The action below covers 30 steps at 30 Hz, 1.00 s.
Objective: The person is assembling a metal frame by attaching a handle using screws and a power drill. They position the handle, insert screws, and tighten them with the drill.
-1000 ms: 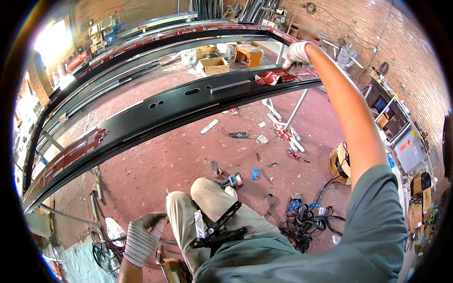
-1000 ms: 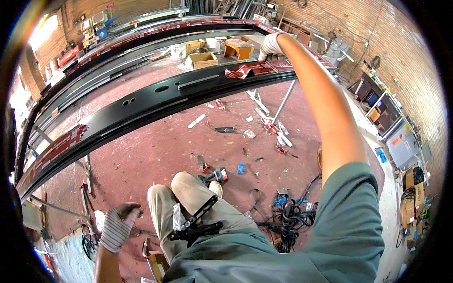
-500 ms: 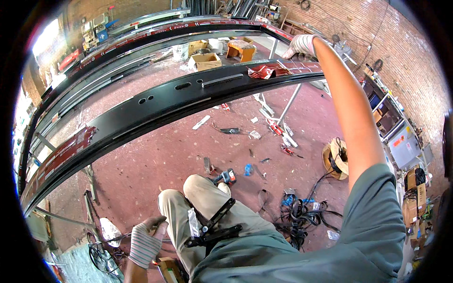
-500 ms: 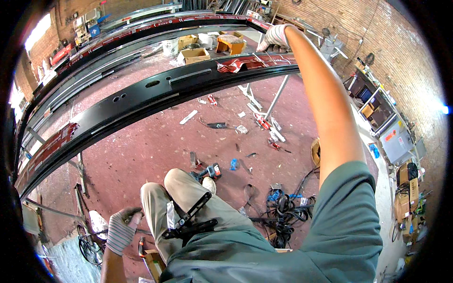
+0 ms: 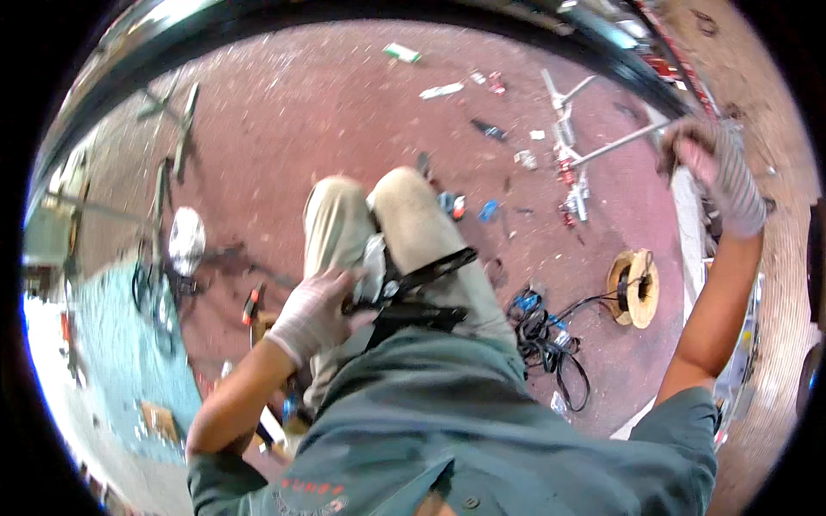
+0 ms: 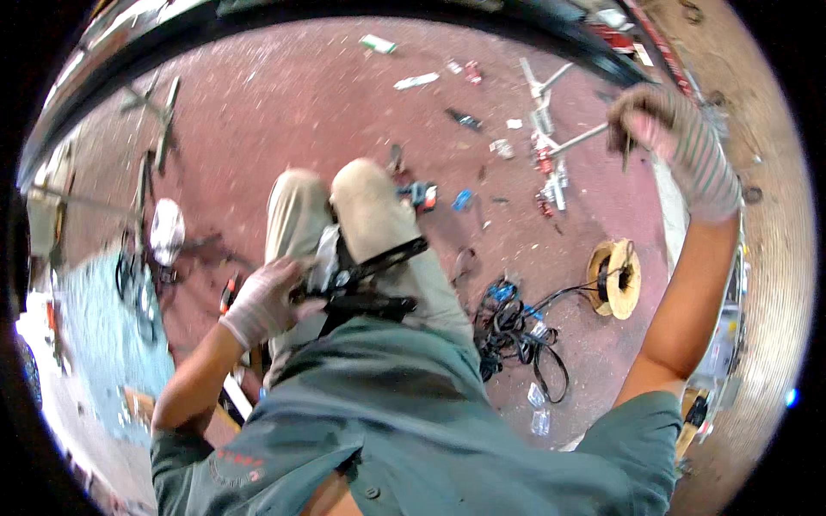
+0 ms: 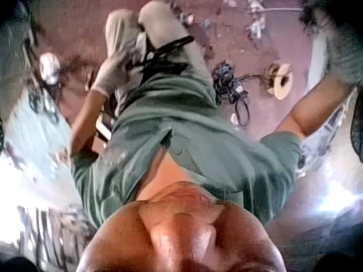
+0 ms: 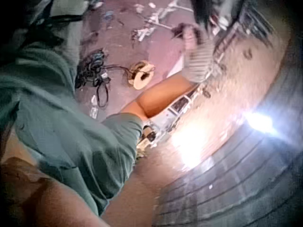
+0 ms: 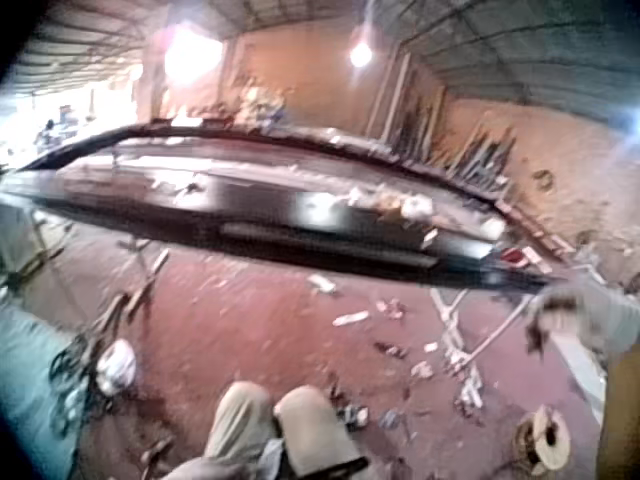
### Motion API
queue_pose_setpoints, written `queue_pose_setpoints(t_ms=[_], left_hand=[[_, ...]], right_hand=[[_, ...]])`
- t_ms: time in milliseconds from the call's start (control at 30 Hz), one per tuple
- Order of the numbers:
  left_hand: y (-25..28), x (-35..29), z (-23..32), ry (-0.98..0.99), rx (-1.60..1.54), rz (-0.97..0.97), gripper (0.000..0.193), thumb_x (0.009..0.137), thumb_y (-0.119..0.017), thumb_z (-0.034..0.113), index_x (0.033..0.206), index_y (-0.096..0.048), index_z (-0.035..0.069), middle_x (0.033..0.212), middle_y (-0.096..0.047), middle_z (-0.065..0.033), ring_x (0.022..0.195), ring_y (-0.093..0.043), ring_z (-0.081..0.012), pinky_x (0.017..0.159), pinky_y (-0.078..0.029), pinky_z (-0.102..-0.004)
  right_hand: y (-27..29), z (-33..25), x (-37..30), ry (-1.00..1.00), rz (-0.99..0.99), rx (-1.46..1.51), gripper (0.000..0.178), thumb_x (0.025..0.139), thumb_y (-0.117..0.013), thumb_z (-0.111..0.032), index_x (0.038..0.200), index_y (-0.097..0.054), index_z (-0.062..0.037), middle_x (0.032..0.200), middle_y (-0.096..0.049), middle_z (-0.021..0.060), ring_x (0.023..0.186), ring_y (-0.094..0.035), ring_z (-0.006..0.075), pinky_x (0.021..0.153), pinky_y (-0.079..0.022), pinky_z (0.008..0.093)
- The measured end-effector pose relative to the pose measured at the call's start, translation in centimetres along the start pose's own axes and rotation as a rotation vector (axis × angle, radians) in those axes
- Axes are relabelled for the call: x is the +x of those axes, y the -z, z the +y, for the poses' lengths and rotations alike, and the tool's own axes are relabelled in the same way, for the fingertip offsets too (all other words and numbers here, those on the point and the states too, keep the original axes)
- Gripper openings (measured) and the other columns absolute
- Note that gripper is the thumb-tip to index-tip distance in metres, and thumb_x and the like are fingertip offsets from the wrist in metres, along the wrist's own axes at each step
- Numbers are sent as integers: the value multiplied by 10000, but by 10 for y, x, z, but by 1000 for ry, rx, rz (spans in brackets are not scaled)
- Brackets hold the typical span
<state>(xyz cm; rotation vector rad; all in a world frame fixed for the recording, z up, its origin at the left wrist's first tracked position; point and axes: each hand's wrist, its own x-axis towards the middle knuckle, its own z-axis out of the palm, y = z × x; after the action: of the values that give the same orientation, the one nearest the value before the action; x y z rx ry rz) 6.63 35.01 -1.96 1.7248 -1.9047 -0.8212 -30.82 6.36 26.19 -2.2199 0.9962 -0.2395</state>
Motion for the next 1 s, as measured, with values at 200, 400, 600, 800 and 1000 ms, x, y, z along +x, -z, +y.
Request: queue_pose_setpoints(t_ms=[200,400,600,800,1000], left_hand=[[-9,-9,-13,123,37,16,751,659,-844,281,1308,-545,49,976,-662,-185,932,-630,-382,821,-515,-445],[-24,-21,-19,42,149,161,749,615,-851,290,1262,-575,34,1179,-616,-174,1141,-556,-365,992,-458,-431],[-33,-25,-17,26,191,135,441,639,-822,299,973,-703,36,1290,-567,-156,1229,-491,-363,1040,-408,-477],[-51,-20,-13,119,227,145,349,644,-729,197,943,-687,20,1180,-603,-144,1175,-499,-345,1033,-406,-457],[-55,-27,-16,29,145,212,340,629,-679,103,958,-635,28,993,-635,-150,999,-582,-351,939,-464,-444]], right_hand=[[-184,19,32,3,-154,-18,301,961,-604,-308,1050,-681,-32,817,-673,43,729,-637,128,674,-512,278],[-290,19,27,112,-139,-113,225,830,-758,-229,968,-707,-58,865,-672,110,806,-671,267,725,-526,349],[-336,36,57,244,-430,-515,470,789,-729,-419,1146,-689,-116,1068,-668,119,999,-654,323,865,-527,436],[-343,27,76,204,-681,-477,501,803,-736,-371,1229,-663,-117,1057,-669,143,1004,-647,362,880,-518,423],[-344,20,80,130,-854,-529,560,801,-719,-426,1203,-664,-41,1112,-670,210,1025,-647,388,886,-514,436]])
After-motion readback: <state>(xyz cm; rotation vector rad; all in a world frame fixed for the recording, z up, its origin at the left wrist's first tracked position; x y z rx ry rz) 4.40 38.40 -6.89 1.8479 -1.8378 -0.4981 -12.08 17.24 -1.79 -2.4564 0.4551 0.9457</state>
